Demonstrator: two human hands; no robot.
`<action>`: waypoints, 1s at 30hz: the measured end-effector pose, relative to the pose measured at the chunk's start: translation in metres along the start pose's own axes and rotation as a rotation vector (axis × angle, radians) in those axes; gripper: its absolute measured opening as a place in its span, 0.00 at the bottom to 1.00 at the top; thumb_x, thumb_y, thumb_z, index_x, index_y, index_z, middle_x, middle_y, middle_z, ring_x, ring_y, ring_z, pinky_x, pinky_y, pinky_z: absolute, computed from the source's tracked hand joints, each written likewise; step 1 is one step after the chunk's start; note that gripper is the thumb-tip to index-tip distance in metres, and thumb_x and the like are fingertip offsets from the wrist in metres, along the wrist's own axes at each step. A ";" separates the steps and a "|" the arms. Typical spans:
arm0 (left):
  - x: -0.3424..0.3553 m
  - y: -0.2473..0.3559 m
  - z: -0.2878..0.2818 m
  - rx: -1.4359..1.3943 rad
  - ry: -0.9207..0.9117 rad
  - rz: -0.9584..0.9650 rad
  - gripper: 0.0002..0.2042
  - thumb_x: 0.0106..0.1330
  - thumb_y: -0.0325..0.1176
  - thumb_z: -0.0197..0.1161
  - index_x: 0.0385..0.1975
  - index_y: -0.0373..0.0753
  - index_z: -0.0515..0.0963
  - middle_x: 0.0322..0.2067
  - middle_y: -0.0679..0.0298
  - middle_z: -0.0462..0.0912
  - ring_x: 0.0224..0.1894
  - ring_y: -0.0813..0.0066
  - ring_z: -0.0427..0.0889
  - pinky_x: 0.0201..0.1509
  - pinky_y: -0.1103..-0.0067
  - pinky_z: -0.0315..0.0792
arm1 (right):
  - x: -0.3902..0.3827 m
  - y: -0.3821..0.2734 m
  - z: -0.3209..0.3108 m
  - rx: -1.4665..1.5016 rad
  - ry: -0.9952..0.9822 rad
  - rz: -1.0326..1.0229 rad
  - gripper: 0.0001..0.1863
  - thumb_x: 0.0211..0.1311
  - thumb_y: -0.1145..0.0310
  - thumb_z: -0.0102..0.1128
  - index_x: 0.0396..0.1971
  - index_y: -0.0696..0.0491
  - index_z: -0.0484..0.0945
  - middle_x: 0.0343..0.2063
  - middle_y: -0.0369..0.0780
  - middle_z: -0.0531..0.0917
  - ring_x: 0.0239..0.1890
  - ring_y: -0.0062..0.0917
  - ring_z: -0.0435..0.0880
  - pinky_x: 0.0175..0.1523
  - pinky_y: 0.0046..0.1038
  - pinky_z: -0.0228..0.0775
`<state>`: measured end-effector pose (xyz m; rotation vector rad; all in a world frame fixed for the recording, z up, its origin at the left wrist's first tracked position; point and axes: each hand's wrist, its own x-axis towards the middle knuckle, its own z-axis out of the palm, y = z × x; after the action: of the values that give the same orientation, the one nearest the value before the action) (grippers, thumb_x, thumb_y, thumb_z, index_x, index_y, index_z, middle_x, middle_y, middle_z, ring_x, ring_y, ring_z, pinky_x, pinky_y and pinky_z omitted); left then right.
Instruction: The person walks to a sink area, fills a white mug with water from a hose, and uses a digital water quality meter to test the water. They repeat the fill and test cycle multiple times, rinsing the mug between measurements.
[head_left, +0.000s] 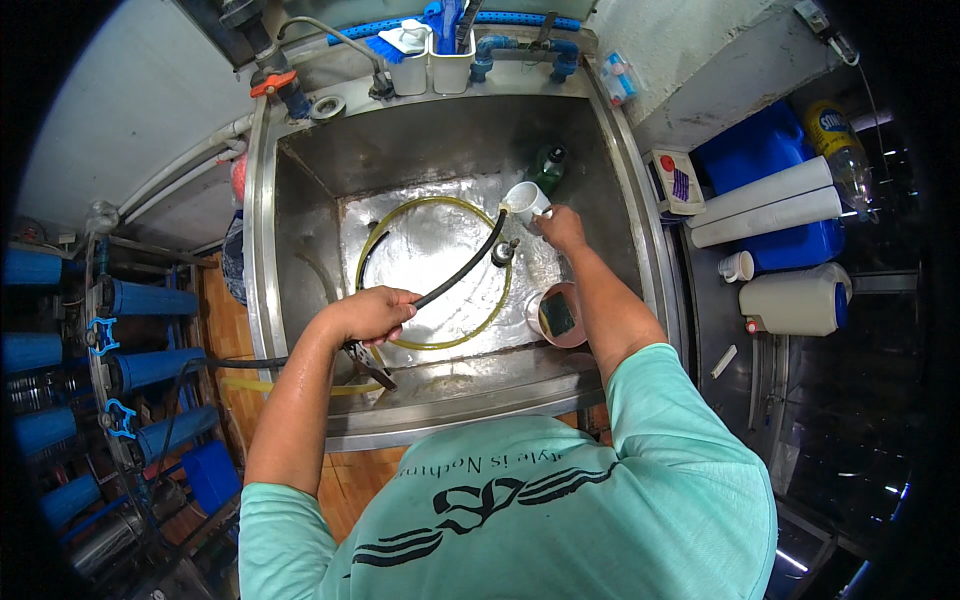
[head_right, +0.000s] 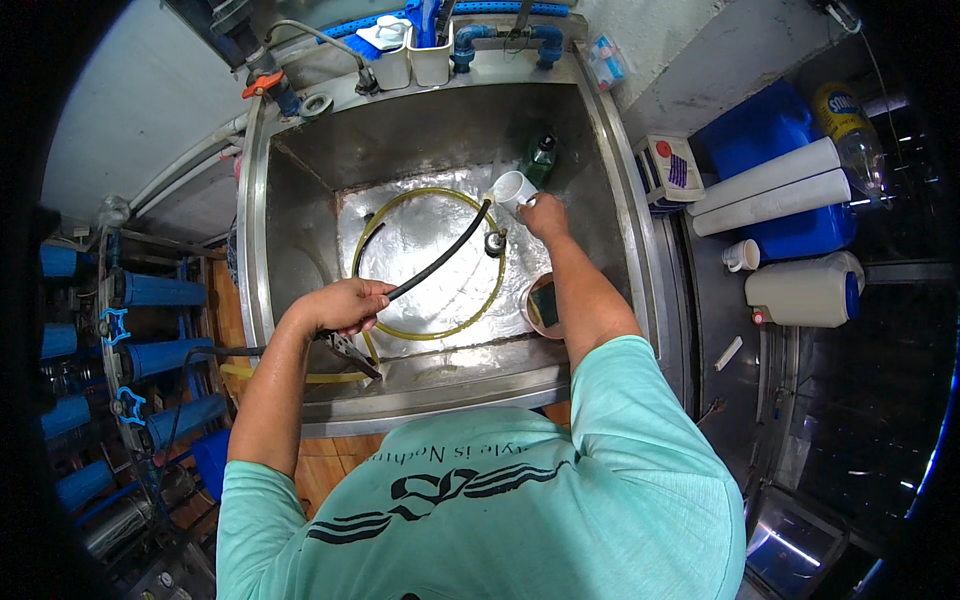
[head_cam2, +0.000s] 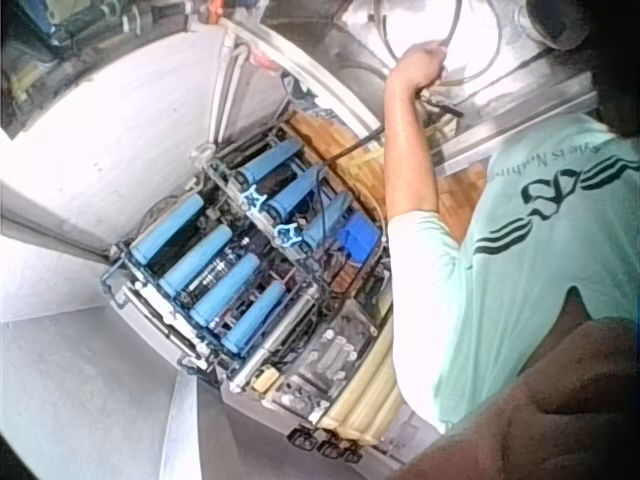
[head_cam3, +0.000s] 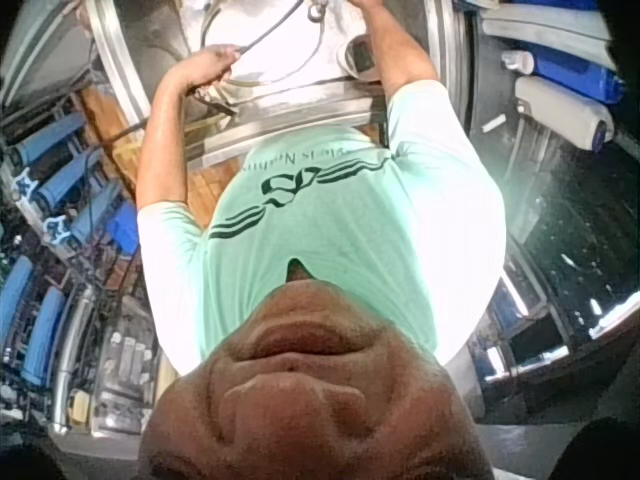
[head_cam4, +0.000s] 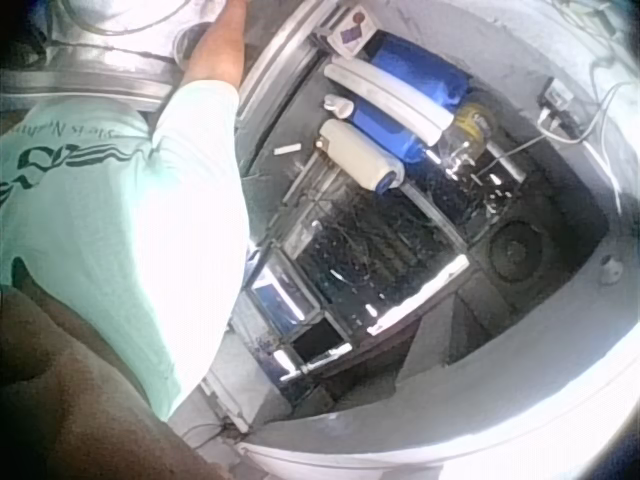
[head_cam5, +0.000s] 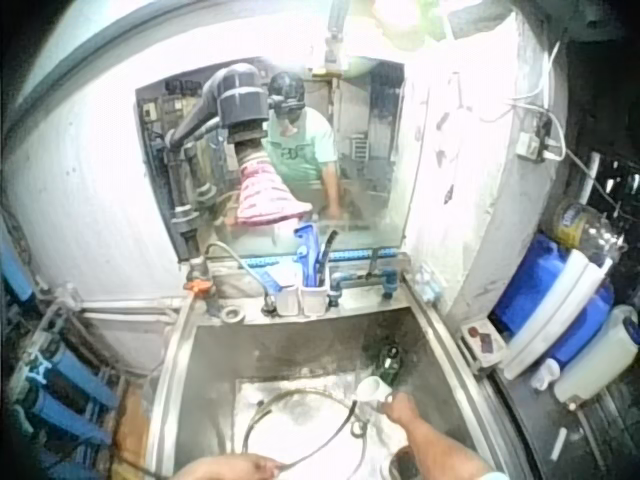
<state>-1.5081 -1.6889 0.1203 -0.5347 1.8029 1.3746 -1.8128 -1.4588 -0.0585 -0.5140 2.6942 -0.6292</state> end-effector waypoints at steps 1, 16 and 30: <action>0.000 0.000 0.000 0.015 0.008 0.005 0.18 0.73 0.37 0.47 0.62 0.46 0.66 0.16 0.73 0.71 0.13 0.86 0.66 0.15 0.85 0.63 | 0.000 0.001 0.000 -0.008 -0.010 0.017 0.21 0.52 0.57 0.64 0.40 0.57 0.81 0.25 0.48 0.84 0.29 0.34 0.86 0.41 0.34 0.75; 0.001 -0.003 0.001 0.013 0.016 -0.004 0.18 0.73 0.37 0.47 0.62 0.46 0.66 0.16 0.73 0.71 0.13 0.86 0.66 0.16 0.86 0.63 | -0.002 -0.003 -0.006 -0.004 -0.007 0.044 0.22 0.52 0.57 0.65 0.42 0.58 0.81 0.27 0.47 0.85 0.31 0.33 0.86 0.42 0.34 0.74; -0.003 0.000 0.002 -0.007 0.011 -0.004 0.19 0.73 0.37 0.48 0.62 0.45 0.66 0.16 0.73 0.71 0.13 0.86 0.66 0.15 0.85 0.63 | 0.000 0.000 -0.004 -0.040 0.034 -0.002 0.21 0.51 0.56 0.65 0.41 0.56 0.82 0.28 0.48 0.85 0.35 0.37 0.85 0.45 0.35 0.73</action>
<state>-1.5060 -1.6873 0.1223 -0.5505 1.8054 1.3783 -1.8143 -1.4579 -0.0552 -0.5207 2.7433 -0.5907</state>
